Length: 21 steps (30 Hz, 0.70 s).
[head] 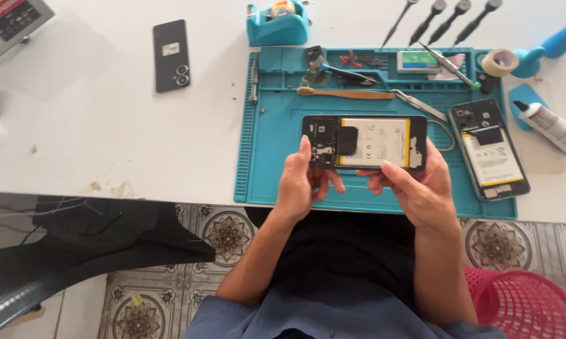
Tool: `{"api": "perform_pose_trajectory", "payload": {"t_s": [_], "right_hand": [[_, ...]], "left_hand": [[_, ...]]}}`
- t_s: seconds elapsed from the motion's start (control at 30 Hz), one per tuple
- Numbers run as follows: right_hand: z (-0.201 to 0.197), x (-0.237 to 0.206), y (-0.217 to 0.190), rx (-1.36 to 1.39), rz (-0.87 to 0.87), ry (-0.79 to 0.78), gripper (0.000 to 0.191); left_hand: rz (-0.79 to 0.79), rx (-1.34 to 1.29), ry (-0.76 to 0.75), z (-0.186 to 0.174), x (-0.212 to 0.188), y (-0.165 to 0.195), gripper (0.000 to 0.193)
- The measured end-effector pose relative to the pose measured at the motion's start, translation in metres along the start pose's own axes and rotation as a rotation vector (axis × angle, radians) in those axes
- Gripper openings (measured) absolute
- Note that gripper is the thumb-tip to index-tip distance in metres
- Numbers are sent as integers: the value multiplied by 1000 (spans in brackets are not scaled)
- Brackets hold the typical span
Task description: The person works on a disassembled smartphone, connecting a small ribbon cable and then installing a battery into the chassis. They handle the phone body, battery, and tools, and briefly inspect a second phone before returning to the first.
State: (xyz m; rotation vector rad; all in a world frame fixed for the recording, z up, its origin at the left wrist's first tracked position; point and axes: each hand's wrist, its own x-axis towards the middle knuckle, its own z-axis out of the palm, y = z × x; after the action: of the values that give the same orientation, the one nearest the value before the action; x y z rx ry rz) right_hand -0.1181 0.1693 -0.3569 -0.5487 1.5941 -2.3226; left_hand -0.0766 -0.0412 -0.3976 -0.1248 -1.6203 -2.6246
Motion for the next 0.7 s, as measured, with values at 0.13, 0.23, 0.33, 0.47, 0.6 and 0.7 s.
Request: {"api": "perform_pose_trajectory", "payload": {"t_s": [0.13,0.23,0.33,0.47,0.6,0.7], "right_hand": [[2,3,-1,12,17,-4,45],[2,3,-6,-29,-24,-56,47],[-2,-4,-12,-99,12,-91,42],[-10,-10,4,9,59,-12,39],[-16,-6,33,50,-5,193,45],[-15,-5,43,643,-185,-1,45]], "left_hand": [[-52,-52,1,-1,0,4,68],[-46,-158,56,2,2,11,58],[25,-135,137,0,6,18,45],[46,-8,222,-3,2,14,43],[149,32,229,0,-1,4,42],[119,-12,223,-1,-1,5,41]]}}
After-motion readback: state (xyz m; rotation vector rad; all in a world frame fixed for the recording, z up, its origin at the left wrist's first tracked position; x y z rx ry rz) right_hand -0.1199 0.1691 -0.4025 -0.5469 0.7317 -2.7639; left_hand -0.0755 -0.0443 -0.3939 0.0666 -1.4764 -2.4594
